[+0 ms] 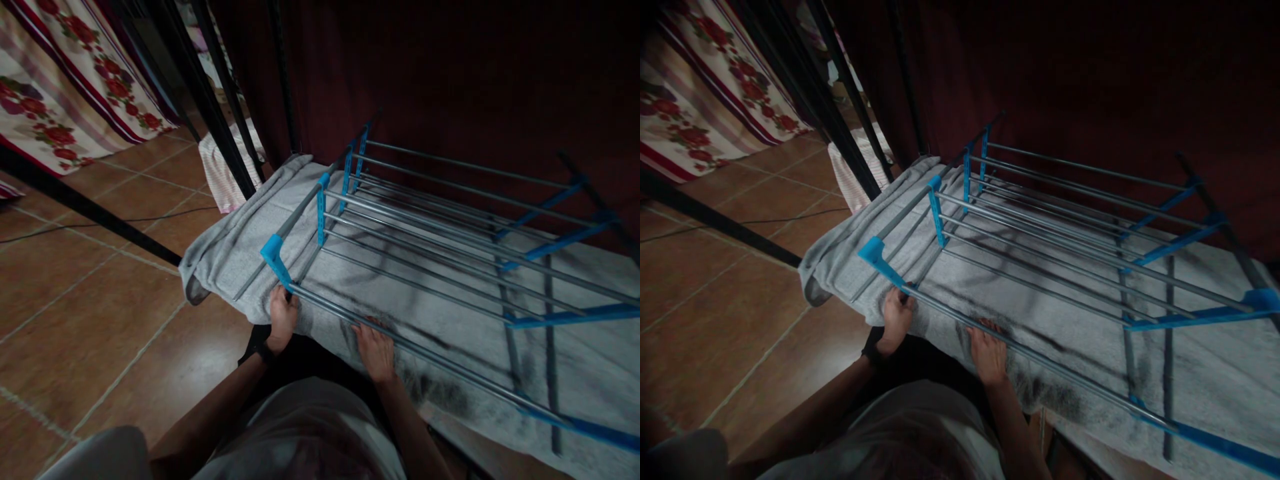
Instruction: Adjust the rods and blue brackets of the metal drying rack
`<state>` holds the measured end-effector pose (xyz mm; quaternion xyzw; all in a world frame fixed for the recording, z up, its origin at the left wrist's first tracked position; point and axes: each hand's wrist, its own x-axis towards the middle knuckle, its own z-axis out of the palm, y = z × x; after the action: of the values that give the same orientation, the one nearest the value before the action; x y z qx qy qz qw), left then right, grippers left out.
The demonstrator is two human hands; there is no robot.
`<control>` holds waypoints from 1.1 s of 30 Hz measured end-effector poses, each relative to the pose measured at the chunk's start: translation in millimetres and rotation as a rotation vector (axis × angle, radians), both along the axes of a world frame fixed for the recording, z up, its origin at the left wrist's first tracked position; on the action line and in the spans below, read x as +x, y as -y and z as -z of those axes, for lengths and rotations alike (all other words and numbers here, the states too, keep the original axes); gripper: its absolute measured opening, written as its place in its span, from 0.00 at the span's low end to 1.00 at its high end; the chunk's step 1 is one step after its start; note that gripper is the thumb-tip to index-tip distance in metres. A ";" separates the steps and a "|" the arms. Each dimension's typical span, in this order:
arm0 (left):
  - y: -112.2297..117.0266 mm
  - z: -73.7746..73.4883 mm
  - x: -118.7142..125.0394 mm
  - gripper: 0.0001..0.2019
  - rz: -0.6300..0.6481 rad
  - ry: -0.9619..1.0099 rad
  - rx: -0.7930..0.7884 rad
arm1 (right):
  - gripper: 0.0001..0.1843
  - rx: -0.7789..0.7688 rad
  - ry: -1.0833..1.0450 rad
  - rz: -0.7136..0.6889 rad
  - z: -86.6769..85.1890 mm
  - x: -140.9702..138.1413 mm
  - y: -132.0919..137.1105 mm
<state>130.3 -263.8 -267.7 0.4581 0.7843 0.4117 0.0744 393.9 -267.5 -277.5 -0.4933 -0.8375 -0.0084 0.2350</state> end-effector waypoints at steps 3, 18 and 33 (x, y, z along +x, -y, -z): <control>-0.2 2.3 -0.4 0.05 0.011 -0.014 0.008 | 0.16 0.032 0.030 0.005 -0.8 -0.2 -0.3; -0.7 5.4 -1.5 0.09 -0.017 -0.016 0.052 | 0.13 0.048 0.051 0.005 -3.3 -3.0 -3.9; -14.7 7.4 -21.5 0.12 0.035 -0.184 -0.121 | 0.17 -0.259 0.046 0.018 -9.7 -8.9 -7.6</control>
<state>108.8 -249.2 -275.1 0.5024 0.8030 0.3184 0.0366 385.0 -259.8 -267.8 -0.5267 -0.8323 0.0864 0.1499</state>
